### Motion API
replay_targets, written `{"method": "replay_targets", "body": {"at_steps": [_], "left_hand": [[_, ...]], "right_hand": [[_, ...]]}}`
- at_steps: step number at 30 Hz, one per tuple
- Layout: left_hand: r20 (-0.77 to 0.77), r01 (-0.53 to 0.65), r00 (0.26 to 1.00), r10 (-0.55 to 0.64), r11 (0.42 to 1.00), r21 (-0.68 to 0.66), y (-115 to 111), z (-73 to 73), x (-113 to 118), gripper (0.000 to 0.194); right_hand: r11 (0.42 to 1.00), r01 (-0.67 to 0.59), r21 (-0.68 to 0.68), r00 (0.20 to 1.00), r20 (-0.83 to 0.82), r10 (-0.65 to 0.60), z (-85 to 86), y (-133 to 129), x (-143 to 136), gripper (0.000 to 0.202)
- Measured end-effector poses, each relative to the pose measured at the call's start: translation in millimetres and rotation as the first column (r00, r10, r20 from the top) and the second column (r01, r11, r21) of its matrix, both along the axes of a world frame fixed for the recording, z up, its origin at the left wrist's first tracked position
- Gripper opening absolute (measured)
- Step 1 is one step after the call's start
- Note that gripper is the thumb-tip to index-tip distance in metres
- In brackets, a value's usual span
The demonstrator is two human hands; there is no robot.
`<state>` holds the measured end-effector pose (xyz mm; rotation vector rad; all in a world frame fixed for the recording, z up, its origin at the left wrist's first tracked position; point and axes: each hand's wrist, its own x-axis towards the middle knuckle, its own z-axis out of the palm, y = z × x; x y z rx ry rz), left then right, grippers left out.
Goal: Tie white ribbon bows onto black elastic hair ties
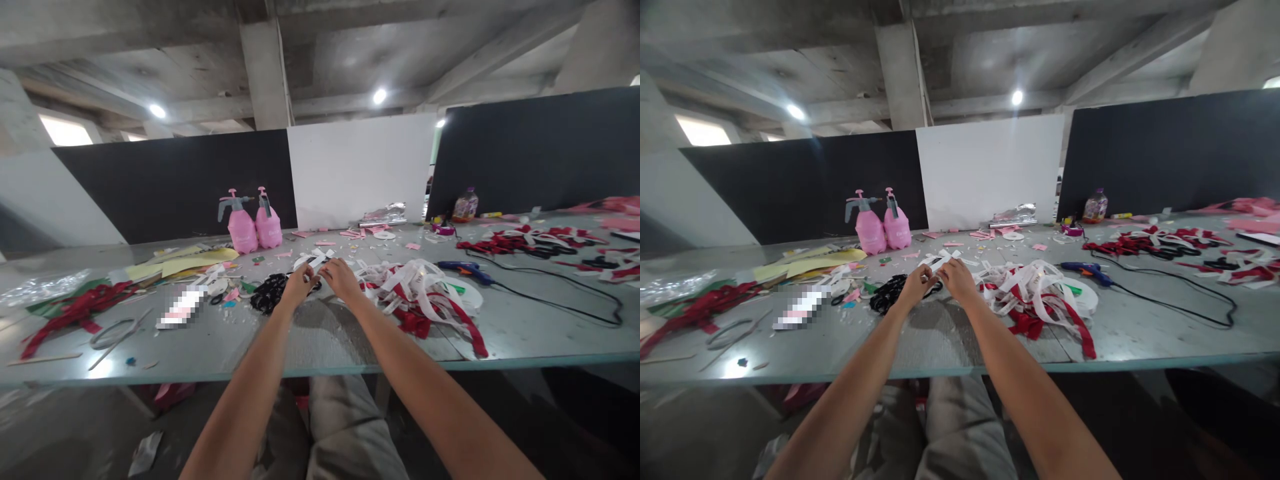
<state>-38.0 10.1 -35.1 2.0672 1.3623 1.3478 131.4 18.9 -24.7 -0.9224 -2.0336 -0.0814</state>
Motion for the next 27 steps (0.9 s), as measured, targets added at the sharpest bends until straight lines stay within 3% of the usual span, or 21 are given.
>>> {"method": "replay_targets", "body": {"at_steps": [3, 6, 10, 12, 14, 19, 27], "left_hand": [[0.004, -0.018, 1.000, 0.017, 0.999, 0.047, -6.3, 7.7, -1.0, 0.019], [0.017, -0.078, 0.997, 0.077, 0.992, 0.097, -11.1, 13.6, -2.8, 0.019], [0.039, -0.115, 0.993, 0.111, 0.987, 0.111, -12.9, 15.5, -3.8, 0.017], [0.043, -0.110, 0.993, 0.106, 0.988, 0.108, -12.7, 15.3, -3.4, 0.016], [0.046, -0.116, 0.993, 0.111, 0.987, 0.113, -12.3, 15.3, -2.8, 0.015], [0.009, -0.121, 0.993, 0.121, 0.979, 0.166, -12.5, 16.7, -2.0, 0.011], [-0.051, -0.063, 0.996, 0.079, 0.961, 0.271, -19.3, 22.6, 0.4, 0.014]], "right_hand": [[0.999, 0.005, -0.038, 0.991, -0.137, -0.011, 0.9, 2.2, 6.3, 0.022], [0.969, -0.111, -0.219, 0.950, -0.311, 0.039, -0.1, 6.1, 7.7, 0.035], [0.766, -0.371, -0.525, 0.850, -0.523, 0.053, -3.2, 9.1, 1.3, 0.061], [0.689, -0.441, -0.576, 0.844, -0.527, 0.100, -3.8, 7.4, -2.7, 0.059], [0.656, -0.500, -0.565, 0.831, -0.525, 0.181, -3.6, 4.2, -5.9, 0.051], [0.663, -0.563, -0.493, 0.768, -0.609, 0.199, -2.8, -1.5, -8.4, 0.040], [0.727, -0.478, -0.494, 0.808, -0.572, 0.142, -0.7, 0.0, -4.8, 0.042]]}}
